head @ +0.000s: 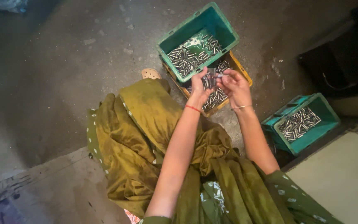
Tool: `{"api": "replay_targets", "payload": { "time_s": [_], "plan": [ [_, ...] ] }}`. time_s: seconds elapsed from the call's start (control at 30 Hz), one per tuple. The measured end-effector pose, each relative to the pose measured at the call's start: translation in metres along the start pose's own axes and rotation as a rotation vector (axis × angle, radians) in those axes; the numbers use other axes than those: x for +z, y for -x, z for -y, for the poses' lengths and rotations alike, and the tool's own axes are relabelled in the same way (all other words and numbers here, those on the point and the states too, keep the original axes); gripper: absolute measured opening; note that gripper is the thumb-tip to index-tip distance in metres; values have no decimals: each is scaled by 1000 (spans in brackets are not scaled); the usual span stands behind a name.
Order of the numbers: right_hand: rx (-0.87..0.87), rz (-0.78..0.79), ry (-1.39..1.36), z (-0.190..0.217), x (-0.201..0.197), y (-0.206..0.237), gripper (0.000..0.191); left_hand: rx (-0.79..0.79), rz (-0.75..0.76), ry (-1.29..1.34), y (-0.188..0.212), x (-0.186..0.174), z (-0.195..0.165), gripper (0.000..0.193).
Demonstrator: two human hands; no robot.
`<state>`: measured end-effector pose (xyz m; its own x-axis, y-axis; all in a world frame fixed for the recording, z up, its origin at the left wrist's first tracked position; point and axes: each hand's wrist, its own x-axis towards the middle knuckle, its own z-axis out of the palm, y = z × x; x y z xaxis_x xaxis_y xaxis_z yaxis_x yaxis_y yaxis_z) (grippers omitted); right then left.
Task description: The person sits on the floor and sorts small metal parts from a green bin into a yellow bin. They handle the parts by hand, picking them up and placing them into the other container.
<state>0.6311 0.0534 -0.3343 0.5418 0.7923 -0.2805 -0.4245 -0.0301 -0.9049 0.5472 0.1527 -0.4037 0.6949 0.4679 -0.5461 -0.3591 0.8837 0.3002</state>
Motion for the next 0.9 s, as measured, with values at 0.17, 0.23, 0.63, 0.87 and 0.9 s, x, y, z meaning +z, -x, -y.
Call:
{"api": "replay_targets", "payload": {
  "time_s": [0.17, 0.23, 0.63, 0.87, 0.9],
  "plan": [
    [1, 94, 120, -3, 3, 0, 18, 36, 30, -26, -5, -4, 2, 35],
    [-31, 97, 196, -5, 5, 0, 18, 4, 55, -57, -4, -4, 3, 39],
    [-382, 34, 650, 5, -10, 11, 17, 87, 9, 113, -5, -5, -5, 48],
    [-188, -23, 667, 1, 9, 12, 27, 58, 383, 224, 5, 5, -1, 38],
    [-186, -9, 646, -2, 10, 11, 29, 42, 328, 200, 7, 6, -1, 36]
  ]
}}
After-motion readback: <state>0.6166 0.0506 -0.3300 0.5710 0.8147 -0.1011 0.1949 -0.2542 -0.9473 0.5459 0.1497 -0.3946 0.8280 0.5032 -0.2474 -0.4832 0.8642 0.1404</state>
